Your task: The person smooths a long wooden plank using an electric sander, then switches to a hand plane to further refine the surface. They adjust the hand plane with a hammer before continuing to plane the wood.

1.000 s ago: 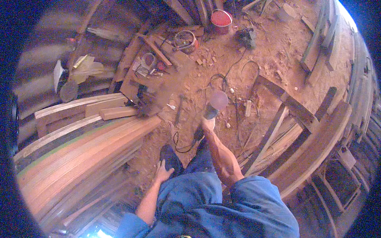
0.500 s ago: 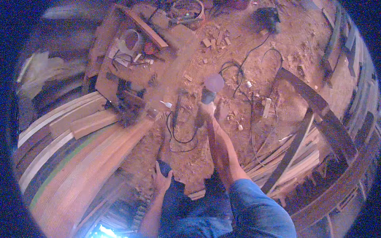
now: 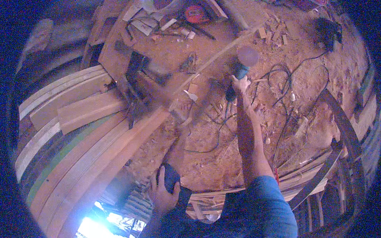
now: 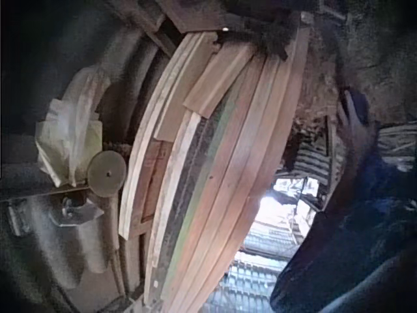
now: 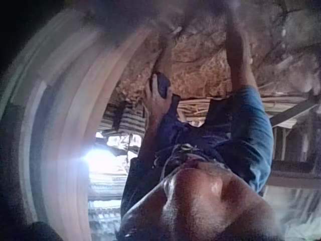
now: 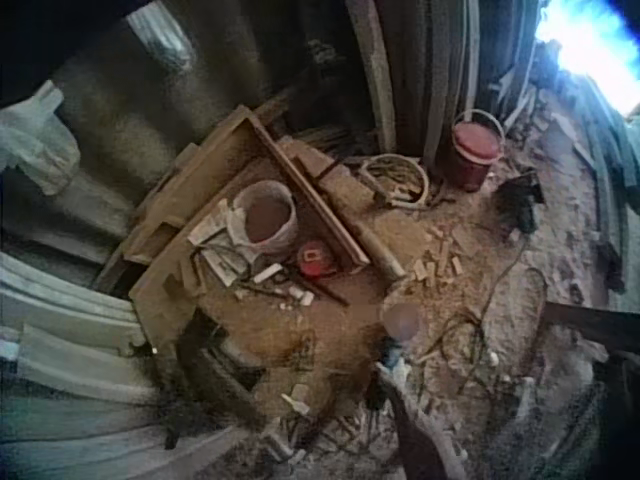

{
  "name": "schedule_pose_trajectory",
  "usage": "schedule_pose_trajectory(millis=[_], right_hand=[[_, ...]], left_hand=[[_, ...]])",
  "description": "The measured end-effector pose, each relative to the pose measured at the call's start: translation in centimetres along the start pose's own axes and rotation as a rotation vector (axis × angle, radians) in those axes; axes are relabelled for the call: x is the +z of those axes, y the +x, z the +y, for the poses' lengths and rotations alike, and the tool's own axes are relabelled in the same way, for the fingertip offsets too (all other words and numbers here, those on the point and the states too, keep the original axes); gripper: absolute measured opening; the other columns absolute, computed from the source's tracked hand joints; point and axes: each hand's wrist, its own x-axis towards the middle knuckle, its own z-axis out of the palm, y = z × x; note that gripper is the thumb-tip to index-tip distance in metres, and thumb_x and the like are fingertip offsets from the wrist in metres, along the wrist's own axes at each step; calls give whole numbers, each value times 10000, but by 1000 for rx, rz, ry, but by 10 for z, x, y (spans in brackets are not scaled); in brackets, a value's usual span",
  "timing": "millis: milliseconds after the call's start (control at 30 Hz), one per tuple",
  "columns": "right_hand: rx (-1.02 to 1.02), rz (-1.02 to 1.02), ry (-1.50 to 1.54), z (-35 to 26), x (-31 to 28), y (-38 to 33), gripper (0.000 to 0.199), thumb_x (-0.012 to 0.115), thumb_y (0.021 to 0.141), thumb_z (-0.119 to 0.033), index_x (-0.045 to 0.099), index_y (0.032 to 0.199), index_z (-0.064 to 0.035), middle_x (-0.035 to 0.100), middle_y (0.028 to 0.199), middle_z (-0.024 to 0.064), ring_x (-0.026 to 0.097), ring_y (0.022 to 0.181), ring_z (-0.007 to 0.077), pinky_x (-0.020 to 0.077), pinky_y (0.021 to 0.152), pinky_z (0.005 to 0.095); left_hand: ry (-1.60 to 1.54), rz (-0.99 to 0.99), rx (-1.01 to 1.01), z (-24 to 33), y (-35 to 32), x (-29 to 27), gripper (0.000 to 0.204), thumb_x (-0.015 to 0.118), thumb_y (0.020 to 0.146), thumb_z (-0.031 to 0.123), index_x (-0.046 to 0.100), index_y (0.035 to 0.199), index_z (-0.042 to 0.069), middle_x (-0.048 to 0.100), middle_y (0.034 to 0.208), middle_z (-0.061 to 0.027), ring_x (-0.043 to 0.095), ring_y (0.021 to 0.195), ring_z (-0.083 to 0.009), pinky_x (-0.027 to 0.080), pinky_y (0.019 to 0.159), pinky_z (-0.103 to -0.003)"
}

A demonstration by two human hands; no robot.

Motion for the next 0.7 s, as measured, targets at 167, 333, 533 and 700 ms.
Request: schedule_pose_trajectory(millis=[167,333,533,700], right_hand=[[23,24,44,5,-15,-8,748,858,765,-434,574,1307,-4,699,1151,191,659,1091,400,520,945,485],[-165,-187,-109,-27,-93,-46,499,800,829,-318,658,1200,-16,726,1134,233,704,1053,388,551,887,470],[-453,-43,101,-184,-164,-113,332,726,881,-222,643,1177,-99,718,1029,177,698,968,425,560,824,485],[-901,33,-65,-348,-162,-98,307,692,924,-177,646,1227,-160,630,1175,144,704,977,350,586,772,468]], left_hand=[[-62,-26,-11,-2,0,-5,800,739,842,421,478,1516,75,509,1429,-276,539,1263,-471,472,1027,-566],[-471,-2,-135,-8,43,-25,721,686,931,410,479,1491,6,512,1460,-318,480,1355,-487,421,1097,-551],[-305,571,-134,-77,207,-65,785,632,979,526,447,1488,-42,495,1485,-316,455,1402,-455,354,1166,-539],[-898,-101,-349,-117,298,-55,639,656,975,475,557,1366,-22,698,1184,-158,689,1054,-293,523,958,-398]])
